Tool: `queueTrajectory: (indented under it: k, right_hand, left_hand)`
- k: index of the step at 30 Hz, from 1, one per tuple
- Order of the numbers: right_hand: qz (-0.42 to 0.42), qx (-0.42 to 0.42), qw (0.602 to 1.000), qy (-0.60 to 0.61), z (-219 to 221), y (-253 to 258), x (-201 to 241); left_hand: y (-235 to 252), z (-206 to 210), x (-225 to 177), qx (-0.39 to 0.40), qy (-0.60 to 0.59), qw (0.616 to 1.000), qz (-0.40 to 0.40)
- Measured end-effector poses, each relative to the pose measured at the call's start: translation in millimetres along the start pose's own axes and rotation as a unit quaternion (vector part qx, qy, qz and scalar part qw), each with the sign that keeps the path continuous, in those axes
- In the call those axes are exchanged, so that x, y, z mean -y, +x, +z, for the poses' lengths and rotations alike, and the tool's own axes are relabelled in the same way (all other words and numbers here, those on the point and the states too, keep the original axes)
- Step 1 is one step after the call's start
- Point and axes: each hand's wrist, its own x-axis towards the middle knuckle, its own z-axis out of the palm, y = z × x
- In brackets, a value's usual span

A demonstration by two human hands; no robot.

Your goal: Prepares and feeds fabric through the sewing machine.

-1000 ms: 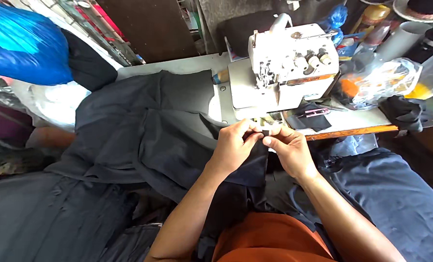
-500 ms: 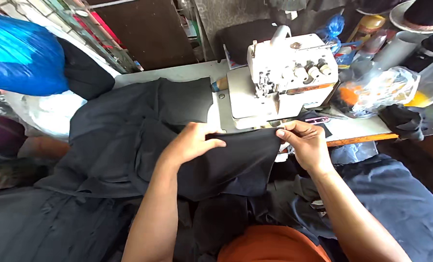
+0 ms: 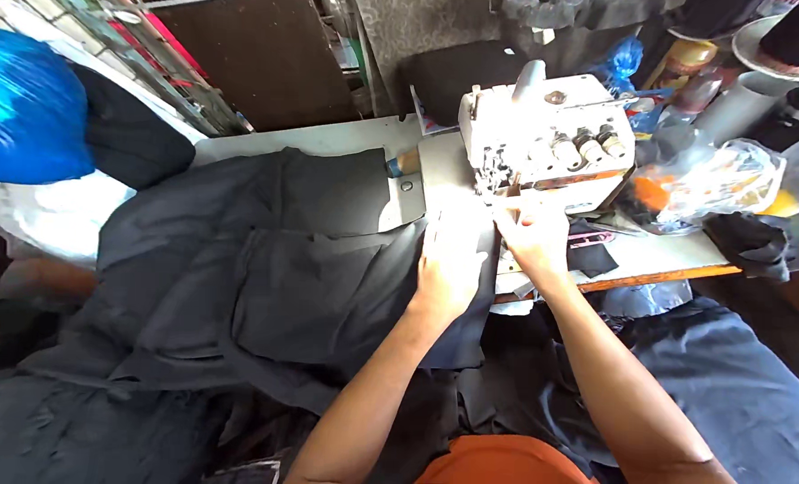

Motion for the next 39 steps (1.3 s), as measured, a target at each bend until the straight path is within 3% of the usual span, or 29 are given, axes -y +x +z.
queueTrajectory:
  k: [5,9,12,15,19,21,24,26,28,30,32,36,39]
  right_hand:
    - [0.031,0.025,0.999,0.004,7,6,-4]
    - [0.077,0.012,0.996,0.035,10,2,-1]
    - [0.182,0.03,0.97,0.159,14,-16,2]
    - [0.278,0.127,0.896,0.321,14,-72,7]
    - [0.28,0.237,0.878,0.307,6,-174,-8]
    - [0.322,0.222,0.867,0.309,-2,-198,-23]
    - [0.315,0.218,0.872,0.305,-14,-199,-36]
    - [0.29,0.228,0.88,0.298,-16,-186,-36]
    - [0.263,0.228,0.889,0.297,-13,-169,-33]
    - [0.245,0.222,0.897,0.293,-8,-149,-30]
    - [0.232,0.218,0.903,0.288,-5,-129,-27]
    - [0.211,0.214,0.917,0.26,-1,-89,-20]
    - [0.198,0.208,0.933,0.219,2,-57,-17]
  left_hand:
    - [8,-6,6,0.002,0.005,1.0,0.008]
    - [10,-9,12,0.056,-0.003,0.998,-0.004]
    - [8,-13,22,0.065,-0.066,0.996,0.018]
    - [-10,-18,35,-0.013,-0.197,0.98,0.01]
    - [-77,-29,65,-0.19,-0.201,0.96,-0.042]
    - [-125,-36,90,-0.283,-0.146,0.944,-0.091]
    - [-197,-47,124,-0.365,-0.045,0.905,-0.212]
    - [-231,-48,139,-0.403,-0.041,0.854,-0.327]
    - [-252,-40,154,-0.433,-0.106,0.769,-0.459]
    - [-266,-28,163,-0.414,-0.239,0.686,-0.549]
    - [-273,-15,159,-0.338,-0.343,0.649,-0.588]
    - [-270,-15,151,-0.219,-0.417,0.661,-0.584]
    - [-267,-50,153,-0.149,-0.432,0.689,-0.563]
